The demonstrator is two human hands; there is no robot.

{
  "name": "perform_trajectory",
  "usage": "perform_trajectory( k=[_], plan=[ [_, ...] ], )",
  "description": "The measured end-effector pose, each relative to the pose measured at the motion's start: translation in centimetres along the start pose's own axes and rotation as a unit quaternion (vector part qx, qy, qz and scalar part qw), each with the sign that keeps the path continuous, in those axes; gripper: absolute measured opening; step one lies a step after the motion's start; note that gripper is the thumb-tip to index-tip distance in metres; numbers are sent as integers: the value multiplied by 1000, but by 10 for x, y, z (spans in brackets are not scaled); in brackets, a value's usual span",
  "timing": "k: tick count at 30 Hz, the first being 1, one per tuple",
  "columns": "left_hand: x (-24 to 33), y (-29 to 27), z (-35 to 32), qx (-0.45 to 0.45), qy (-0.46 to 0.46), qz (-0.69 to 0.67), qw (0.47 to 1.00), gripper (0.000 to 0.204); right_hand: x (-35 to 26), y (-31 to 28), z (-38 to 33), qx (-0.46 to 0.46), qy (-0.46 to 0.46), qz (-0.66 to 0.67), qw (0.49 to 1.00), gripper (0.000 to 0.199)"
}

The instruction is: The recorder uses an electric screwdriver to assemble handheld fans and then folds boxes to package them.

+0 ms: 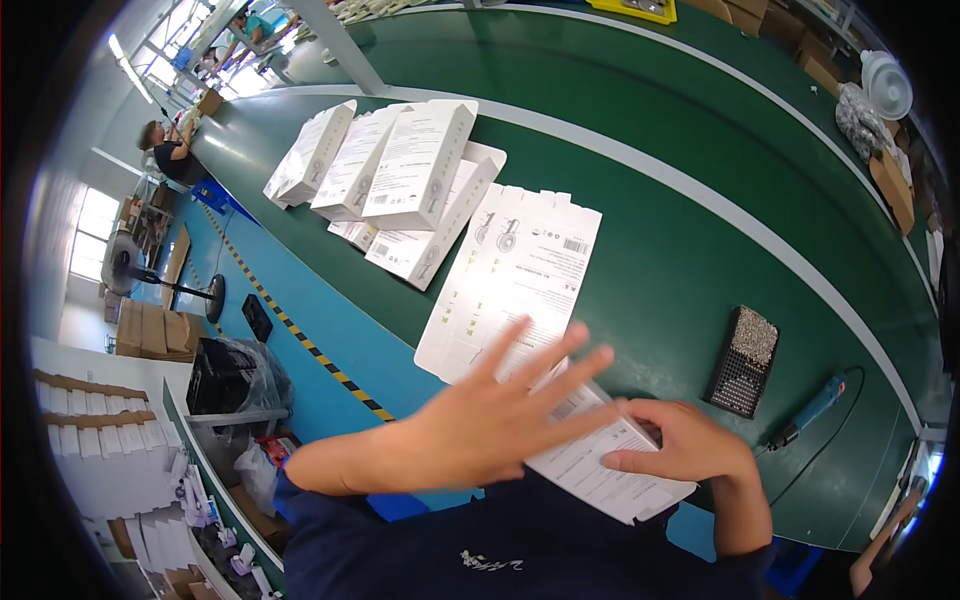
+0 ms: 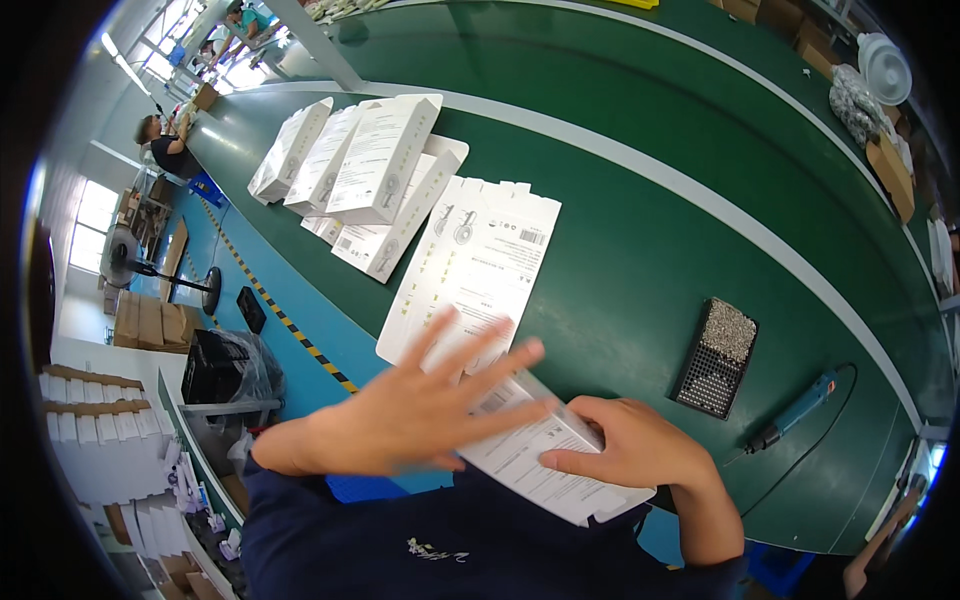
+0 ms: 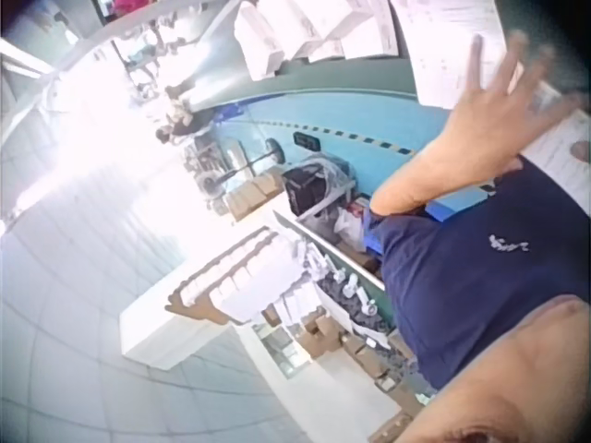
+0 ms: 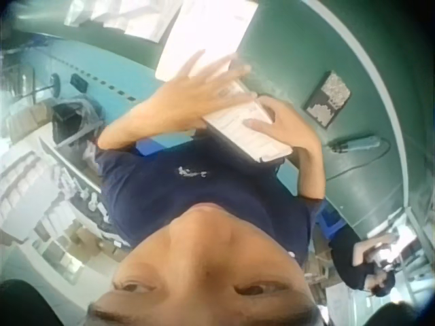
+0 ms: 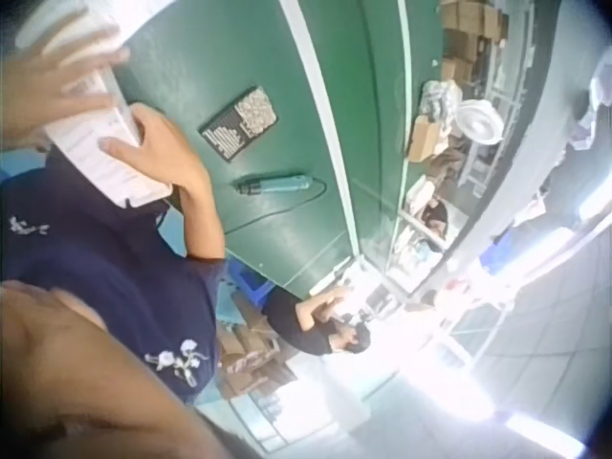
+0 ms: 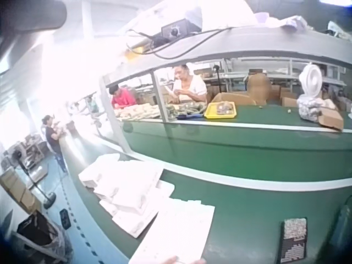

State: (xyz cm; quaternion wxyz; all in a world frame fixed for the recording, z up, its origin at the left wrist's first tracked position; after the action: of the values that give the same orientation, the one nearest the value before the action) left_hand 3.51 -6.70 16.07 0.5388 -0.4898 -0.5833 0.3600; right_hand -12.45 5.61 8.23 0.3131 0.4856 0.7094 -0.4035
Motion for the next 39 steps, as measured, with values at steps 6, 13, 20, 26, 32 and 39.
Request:
perform_trajectory(
  k=[6,13,20,26,32,39],
  plan=[
    [-56,-7,-9,98,3,-97,990,86,20,-20,11,23,-151,304,941,49],
    [-276,-63,-144,415,-430,-202,776,91,86,-4,-1,218,-113,507,826,32],
    [-300,-59,-140,341,-591,148,716,97,88,16,-5,217,-90,504,831,25],
    [-153,21,-27,350,-261,-29,899,69,86,16,4,248,-72,457,851,31],
    [-98,93,16,152,-308,26,939,68,43,23,86,235,-63,400,884,50],
    [-83,112,19,230,-309,-97,918,62,12,8,126,190,29,268,944,47]
  ],
)
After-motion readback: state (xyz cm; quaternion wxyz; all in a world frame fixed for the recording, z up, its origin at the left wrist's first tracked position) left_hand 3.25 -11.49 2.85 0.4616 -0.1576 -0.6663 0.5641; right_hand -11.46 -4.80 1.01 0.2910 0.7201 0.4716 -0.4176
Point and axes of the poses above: each hand's wrist, its own z-axis towards the middle knuckle, its own y-axis out of the palm, x = y × z, the point moved 4 cm from there along z, towards the middle knuckle, and after that the axes turned 1 degree about x, right-handed, at the moved point
